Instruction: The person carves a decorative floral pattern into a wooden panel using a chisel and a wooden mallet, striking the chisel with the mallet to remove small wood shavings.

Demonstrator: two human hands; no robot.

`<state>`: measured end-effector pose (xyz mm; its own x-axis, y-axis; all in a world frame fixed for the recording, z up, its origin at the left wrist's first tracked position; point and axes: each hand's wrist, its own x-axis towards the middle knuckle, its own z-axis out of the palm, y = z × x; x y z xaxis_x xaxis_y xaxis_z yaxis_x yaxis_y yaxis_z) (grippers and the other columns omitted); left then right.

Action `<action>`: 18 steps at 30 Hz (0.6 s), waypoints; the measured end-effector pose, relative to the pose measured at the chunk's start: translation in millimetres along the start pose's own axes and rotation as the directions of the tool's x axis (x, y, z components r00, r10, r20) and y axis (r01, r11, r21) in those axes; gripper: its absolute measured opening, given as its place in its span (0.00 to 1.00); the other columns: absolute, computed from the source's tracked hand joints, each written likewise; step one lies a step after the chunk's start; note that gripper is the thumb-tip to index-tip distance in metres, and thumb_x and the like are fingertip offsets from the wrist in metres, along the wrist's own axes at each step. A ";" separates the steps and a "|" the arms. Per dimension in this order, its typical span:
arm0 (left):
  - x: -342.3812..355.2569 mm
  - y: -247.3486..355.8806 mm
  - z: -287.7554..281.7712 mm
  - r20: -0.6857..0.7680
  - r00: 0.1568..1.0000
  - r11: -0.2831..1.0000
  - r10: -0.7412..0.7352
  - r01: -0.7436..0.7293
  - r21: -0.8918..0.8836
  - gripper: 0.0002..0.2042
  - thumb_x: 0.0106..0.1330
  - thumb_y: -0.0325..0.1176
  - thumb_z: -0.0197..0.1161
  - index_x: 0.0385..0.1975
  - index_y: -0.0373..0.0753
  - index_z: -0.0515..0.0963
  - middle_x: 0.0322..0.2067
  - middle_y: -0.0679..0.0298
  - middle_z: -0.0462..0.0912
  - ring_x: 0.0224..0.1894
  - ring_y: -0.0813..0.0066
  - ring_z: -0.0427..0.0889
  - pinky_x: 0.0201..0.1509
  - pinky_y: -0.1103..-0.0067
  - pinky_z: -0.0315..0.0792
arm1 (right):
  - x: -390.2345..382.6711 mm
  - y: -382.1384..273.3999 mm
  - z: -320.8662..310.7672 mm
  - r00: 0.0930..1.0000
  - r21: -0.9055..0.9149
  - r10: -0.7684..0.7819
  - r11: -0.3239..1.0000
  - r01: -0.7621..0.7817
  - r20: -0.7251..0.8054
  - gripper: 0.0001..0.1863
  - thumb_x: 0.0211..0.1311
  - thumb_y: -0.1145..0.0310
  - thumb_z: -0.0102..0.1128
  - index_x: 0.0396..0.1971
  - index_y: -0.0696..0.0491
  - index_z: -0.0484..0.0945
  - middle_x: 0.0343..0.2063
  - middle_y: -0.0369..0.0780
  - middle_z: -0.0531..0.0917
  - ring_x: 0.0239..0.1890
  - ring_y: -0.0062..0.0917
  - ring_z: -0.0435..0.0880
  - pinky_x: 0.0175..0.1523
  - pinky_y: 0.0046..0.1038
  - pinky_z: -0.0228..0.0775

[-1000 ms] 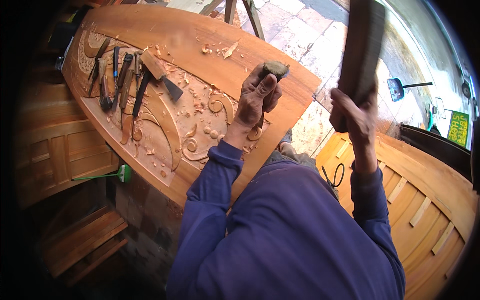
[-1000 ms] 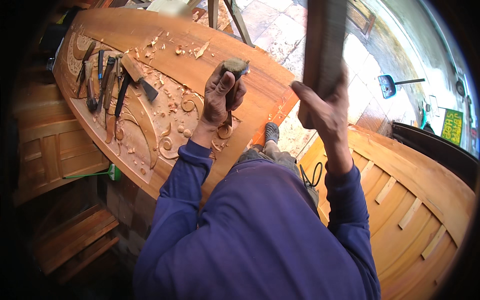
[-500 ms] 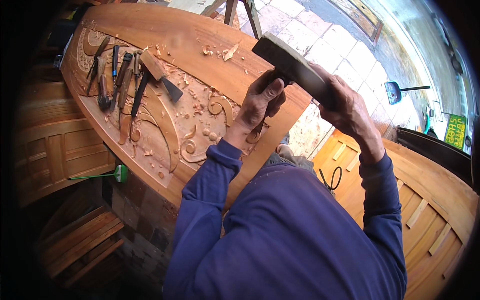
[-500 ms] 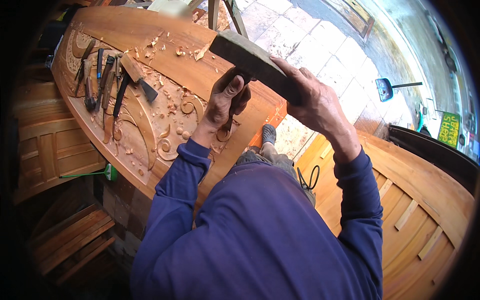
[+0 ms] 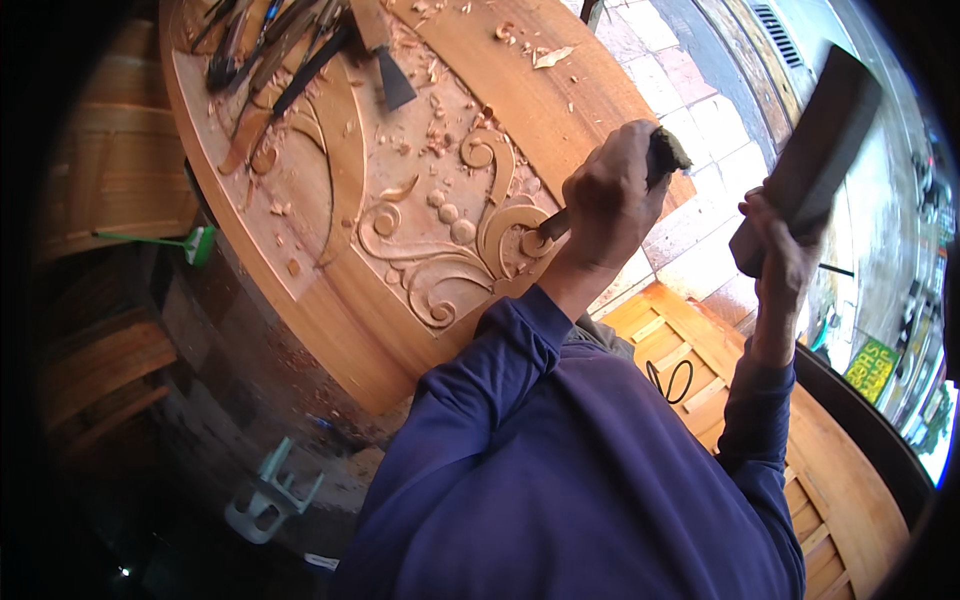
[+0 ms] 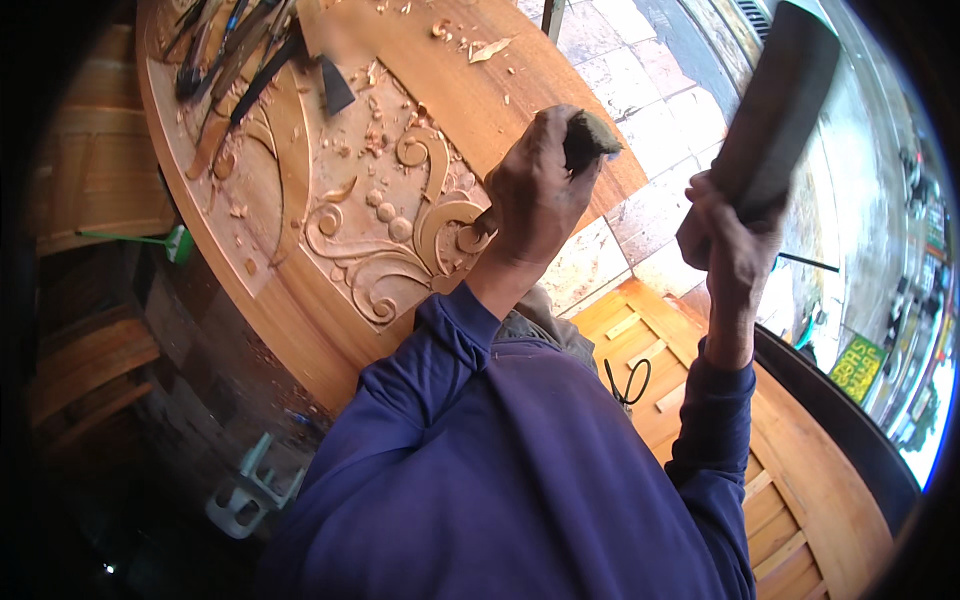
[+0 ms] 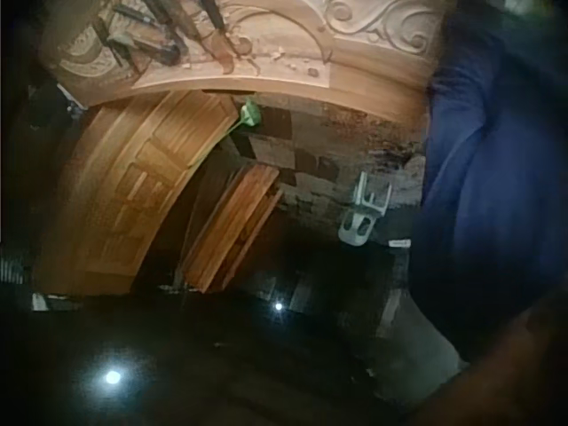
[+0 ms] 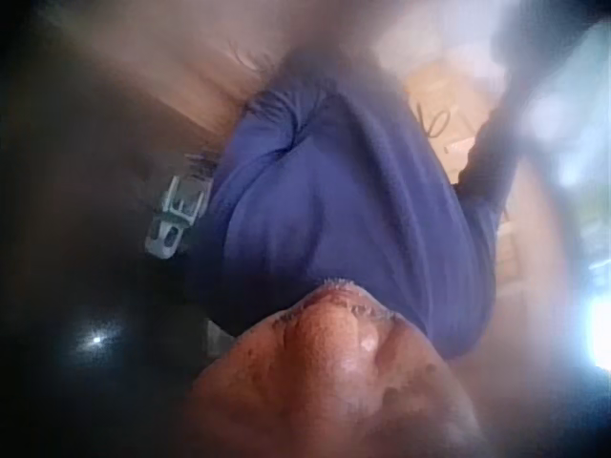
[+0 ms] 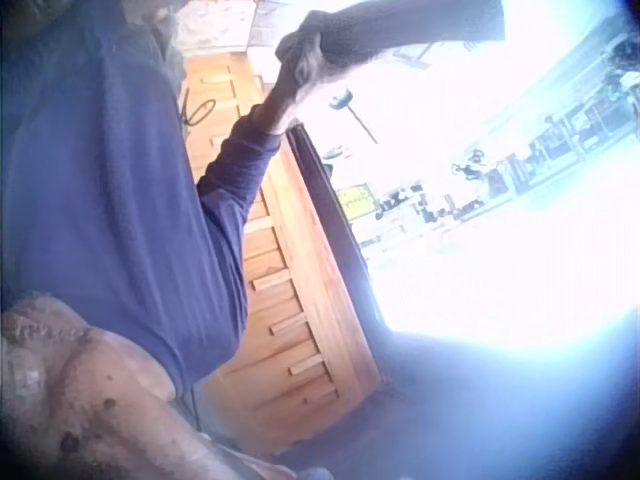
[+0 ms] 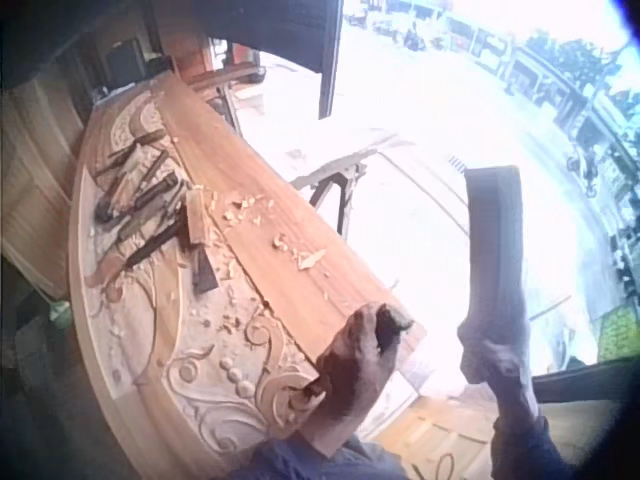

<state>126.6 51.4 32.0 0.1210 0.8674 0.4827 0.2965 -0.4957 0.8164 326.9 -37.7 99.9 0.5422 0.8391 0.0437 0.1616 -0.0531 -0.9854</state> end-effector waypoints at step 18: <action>-10.8 -6.2 4.5 0.088 0.995 0.998 -0.037 0.033 0.046 0.22 0.55 0.23 0.75 0.50 0.41 0.76 0.40 0.58 0.87 0.40 0.52 0.89 0.39 0.65 0.82 | -18.2 21.8 3.0 0.902 -0.585 -0.112 0.726 0.360 0.416 0.46 0.52 0.80 0.71 0.74 0.50 0.66 0.63 0.46 0.80 0.65 0.35 0.80 0.66 0.36 0.74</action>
<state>127.8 45.3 20.3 0.1923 0.8859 0.4222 0.3437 -0.4638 0.8166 318.1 -52.5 77.2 0.1281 0.9884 0.0811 0.7952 -0.0535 -0.6039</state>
